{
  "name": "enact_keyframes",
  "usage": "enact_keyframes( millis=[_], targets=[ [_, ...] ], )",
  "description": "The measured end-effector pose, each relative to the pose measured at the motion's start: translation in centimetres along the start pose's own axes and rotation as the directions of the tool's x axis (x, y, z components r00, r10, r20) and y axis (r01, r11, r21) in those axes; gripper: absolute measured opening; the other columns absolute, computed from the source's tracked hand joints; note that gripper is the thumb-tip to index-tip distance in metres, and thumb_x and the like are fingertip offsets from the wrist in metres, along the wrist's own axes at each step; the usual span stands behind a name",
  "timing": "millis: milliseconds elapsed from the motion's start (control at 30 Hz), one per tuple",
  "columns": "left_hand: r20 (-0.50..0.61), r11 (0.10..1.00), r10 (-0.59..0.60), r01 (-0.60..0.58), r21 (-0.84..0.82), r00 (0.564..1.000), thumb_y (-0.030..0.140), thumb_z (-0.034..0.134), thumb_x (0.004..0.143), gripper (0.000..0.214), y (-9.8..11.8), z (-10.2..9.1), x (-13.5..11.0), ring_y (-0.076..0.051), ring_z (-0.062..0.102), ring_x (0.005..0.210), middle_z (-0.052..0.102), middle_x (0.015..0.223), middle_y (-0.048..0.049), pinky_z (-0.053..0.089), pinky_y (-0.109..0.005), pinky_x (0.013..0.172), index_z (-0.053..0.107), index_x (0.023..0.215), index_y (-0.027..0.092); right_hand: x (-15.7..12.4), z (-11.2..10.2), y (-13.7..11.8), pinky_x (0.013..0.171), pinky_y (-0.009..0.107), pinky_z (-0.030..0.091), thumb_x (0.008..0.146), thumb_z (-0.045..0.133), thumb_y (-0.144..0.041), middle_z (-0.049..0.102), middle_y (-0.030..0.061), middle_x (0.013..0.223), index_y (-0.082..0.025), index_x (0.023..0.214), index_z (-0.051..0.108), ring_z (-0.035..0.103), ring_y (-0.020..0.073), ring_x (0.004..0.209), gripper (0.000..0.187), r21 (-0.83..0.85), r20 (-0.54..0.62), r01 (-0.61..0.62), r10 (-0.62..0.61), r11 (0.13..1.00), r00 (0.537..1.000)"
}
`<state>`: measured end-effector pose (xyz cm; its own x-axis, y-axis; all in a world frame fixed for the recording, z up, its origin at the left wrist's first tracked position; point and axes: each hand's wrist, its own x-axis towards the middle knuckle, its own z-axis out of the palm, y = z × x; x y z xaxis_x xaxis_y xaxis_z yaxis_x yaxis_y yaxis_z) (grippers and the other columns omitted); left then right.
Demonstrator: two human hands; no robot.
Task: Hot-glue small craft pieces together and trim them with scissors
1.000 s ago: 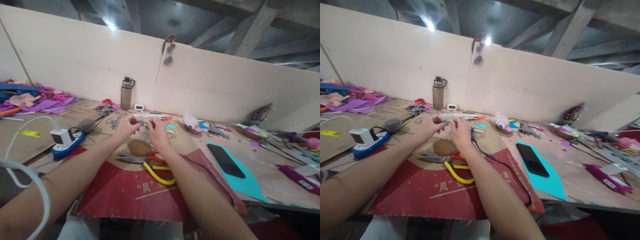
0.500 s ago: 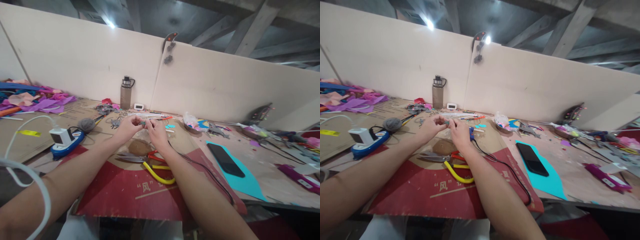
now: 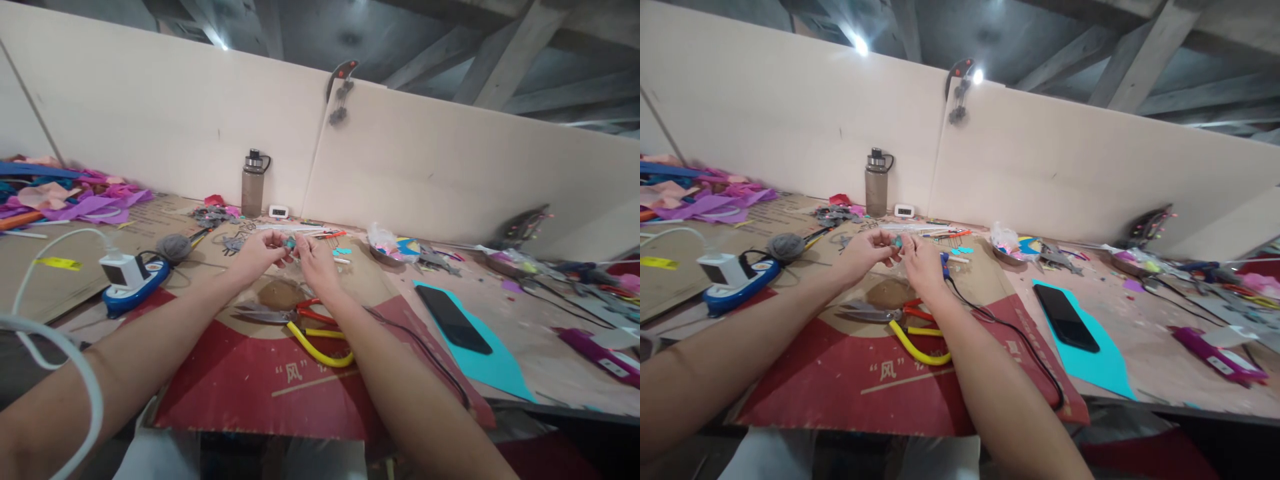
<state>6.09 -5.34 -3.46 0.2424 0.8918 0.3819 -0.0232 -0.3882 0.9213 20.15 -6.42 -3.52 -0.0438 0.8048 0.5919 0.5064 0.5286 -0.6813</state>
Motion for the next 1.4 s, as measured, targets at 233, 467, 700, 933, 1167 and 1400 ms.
enact_keyframes(
  millis=[233,467,700,933,1167,1400],
  targets=[
    [-0.058,0.998,0.006,-0.009,-0.057,0.998,0.023,0.069,0.067,0.021,-0.1,-0.4,0.2,-0.012,0.063,0.062,0.063,0.071,-0.002,0.049,-0.022,0.053,0.057,0.081,0.012,-0.2,0.1,-0.2,0.061,0.024,0.036,0.08,0.047,-0.024,0.049,-0.0029,0.074,-0.02,0.096,0.044,0.046,0.0114,0.062,0.016,0.048,-0.052,0.065,-0.063,0.997,0.997],
    [-0.001,0.99,-0.047,0.046,-0.131,0.999,0.024,0.071,0.066,0.025,0.3,-0.1,0.0,-0.013,0.065,0.068,0.065,0.08,-0.0043,0.051,-0.024,0.062,0.059,0.084,0.012,-0.1,-0.1,0.2,0.067,0.027,0.036,0.082,0.045,-0.025,0.056,0.0014,0.078,-0.019,0.08,0.052,0.049,0.0144,0.072,0.01,-0.036,-0.078,0.121,-0.123,0.992,0.989],
    [0.059,0.943,-0.133,0.145,-0.3,0.989,0.037,0.067,0.071,0.026,0.8,0.2,-0.1,-0.016,0.066,0.067,0.066,0.078,-0.005,0.053,-0.026,0.059,0.06,0.081,0.014,0.0,0.0,0.0,0.064,0.026,0.033,0.086,0.04,-0.028,0.052,-0.0001,0.07,-0.02,0.072,0.048,0.046,0.014,0.067,0.019,-0.07,-0.06,0.134,-0.138,0.989,0.989],
    [0.086,0.924,-0.263,0.276,-0.263,0.961,0.036,0.068,0.069,0.027,0.5,-0.4,0.3,-0.015,0.065,0.061,0.067,0.076,-0.0071,0.049,-0.021,0.047,0.065,0.082,0.013,0.1,0.0,0.0,0.062,0.026,0.031,0.088,0.036,-0.029,0.05,-0.0004,0.068,-0.02,0.07,0.046,0.044,0.0138,0.066,0.023,-0.108,0.031,0.156,-0.153,0.982,0.988],
    [0.143,0.877,-0.327,0.356,-0.322,0.934,0.023,0.068,0.071,0.013,0.5,-0.8,0.5,-0.005,0.052,0.048,0.057,0.058,-0.0011,0.037,-0.011,0.038,0.065,0.072,0.01,0.2,0.0,0.6,0.061,0.025,0.03,0.089,0.035,-0.034,0.048,-0.0022,0.064,-0.02,0.067,0.044,0.043,0.0128,0.063,0.027,-0.111,0.022,0.127,-0.125,0.986,0.992],
    [0.253,0.774,-0.454,0.518,-0.365,0.855,0.009,0.064,0.068,0.009,0.5,-0.9,0.5,-0.008,0.06,0.057,0.062,0.064,-0.0043,0.049,-0.015,0.05,0.066,0.077,0.011,0.1,-0.1,0.5,0.06,0.025,0.029,0.089,0.036,-0.037,0.046,-0.0025,0.061,-0.02,0.064,0.043,0.041,0.0126,0.061,0.031,-0.082,0.005,0.13,-0.13,0.988,0.992]
  ],
)
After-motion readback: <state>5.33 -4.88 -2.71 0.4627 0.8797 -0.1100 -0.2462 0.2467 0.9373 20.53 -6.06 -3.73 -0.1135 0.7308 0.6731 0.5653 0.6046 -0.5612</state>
